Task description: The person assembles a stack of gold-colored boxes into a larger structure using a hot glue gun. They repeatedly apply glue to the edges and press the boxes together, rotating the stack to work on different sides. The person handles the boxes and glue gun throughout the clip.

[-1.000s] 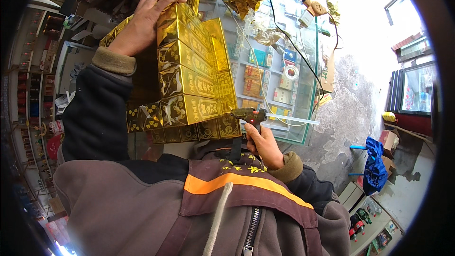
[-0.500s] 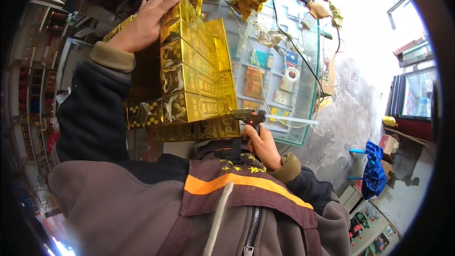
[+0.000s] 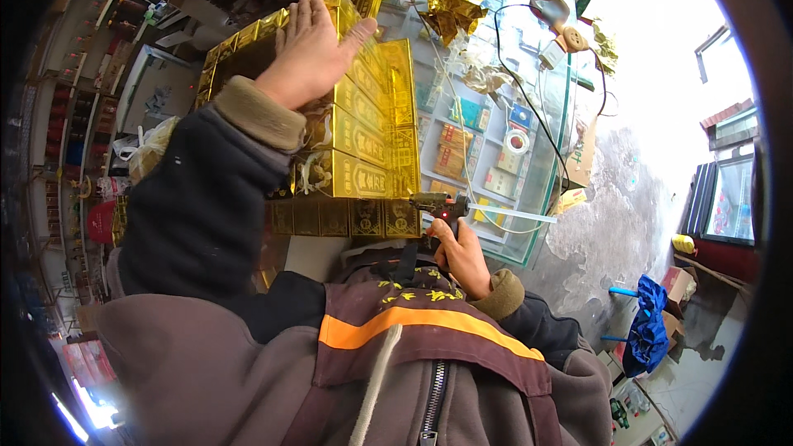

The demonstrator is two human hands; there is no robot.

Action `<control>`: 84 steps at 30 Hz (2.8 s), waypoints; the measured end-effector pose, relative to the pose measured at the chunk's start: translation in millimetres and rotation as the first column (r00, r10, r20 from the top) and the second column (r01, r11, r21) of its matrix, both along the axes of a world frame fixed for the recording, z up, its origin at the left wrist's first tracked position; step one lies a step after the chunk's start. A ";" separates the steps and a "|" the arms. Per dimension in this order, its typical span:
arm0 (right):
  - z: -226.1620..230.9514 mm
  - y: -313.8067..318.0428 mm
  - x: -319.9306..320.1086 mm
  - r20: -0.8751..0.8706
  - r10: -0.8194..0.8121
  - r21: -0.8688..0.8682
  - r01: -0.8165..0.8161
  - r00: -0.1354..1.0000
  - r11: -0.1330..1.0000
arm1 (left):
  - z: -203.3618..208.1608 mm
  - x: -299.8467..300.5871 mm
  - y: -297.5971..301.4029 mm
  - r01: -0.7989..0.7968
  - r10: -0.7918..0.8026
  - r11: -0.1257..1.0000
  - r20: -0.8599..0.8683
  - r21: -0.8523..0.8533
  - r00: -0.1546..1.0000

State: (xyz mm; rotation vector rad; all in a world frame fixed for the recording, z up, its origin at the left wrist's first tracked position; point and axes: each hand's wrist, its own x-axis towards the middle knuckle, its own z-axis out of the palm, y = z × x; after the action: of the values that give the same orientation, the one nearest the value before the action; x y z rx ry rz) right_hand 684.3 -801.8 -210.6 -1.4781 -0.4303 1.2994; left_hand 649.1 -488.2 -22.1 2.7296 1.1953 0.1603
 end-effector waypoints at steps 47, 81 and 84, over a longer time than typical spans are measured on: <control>-0.2 138.3 77.8 -0.788 -0.074 0.209 0.378 0.611 0.902 | -18.0 0.7 -25.5 -0.039 0.021 0.983 0.101 0.179 0.995; 30.5 23.8 96.3 0.762 -0.286 0.442 -0.145 0.581 0.885 | 4.5 9.5 -35.4 0.327 -0.516 0.797 0.292 0.507 0.805; 44.7 19.6 106.6 0.743 -0.328 0.476 -0.115 0.584 0.872 | 10.1 11.9 -44.6 0.650 -0.706 0.706 0.208 0.280 0.677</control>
State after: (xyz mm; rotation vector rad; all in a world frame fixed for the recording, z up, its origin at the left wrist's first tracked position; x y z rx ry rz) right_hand 790.9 -782.3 -165.8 -1.5481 -1.1567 0.2556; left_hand 661.0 -532.8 -12.0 2.9471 0.0228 0.5852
